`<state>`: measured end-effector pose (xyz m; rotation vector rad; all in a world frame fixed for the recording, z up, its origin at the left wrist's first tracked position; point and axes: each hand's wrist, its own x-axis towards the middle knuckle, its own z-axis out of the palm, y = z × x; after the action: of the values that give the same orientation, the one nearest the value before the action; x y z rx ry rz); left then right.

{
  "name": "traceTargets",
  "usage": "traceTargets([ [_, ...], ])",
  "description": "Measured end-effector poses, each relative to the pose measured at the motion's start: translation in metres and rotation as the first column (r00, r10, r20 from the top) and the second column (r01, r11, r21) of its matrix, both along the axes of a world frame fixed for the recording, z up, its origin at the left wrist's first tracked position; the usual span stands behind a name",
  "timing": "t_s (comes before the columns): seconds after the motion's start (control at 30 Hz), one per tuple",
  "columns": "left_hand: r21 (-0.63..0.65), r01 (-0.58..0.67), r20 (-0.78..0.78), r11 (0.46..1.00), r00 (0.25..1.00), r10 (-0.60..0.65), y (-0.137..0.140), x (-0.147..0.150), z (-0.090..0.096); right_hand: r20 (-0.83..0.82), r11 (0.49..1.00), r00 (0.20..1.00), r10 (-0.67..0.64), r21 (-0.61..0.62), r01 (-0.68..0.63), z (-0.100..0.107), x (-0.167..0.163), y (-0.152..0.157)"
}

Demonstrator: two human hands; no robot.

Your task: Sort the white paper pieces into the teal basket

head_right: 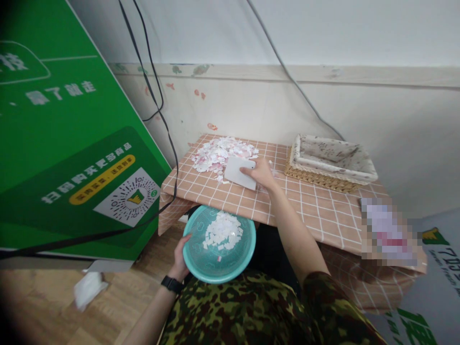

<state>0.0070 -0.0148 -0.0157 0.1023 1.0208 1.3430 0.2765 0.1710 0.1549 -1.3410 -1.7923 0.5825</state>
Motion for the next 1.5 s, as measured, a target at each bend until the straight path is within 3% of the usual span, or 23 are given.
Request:
traceTargets([
  [0.17,-0.017,0.002,0.0,1.0,1.0,-0.002,0.0,-0.001,-0.001,-0.069,0.994,0.997,0.04,-0.102,-0.047,-0.002,-0.004,-0.002],
  [0.37,-0.018,-0.008,-0.01,1.0,1.0,0.008,0.0,0.0,0.0,-0.088,0.986,0.986,0.138,-0.085,-0.146,-0.007,-0.012,-0.003],
  [0.77,-0.034,-0.009,-0.018,0.999,1.0,0.008,0.0,-0.001,0.001,-0.079,0.989,0.995,0.06,-0.129,-0.07,0.002,-0.001,-0.002],
  [1.23,-0.019,0.023,0.019,1.0,1.0,-0.022,-0.001,-0.003,-0.003,-0.044,0.969,0.987,0.154,-0.188,-0.159,0.007,0.007,-0.003],
  [1.5,-0.054,-0.005,0.0,0.999,1.0,0.005,0.0,0.001,0.008,-0.089,0.985,0.991,0.099,-0.132,-0.11,0.004,0.021,0.004],
])
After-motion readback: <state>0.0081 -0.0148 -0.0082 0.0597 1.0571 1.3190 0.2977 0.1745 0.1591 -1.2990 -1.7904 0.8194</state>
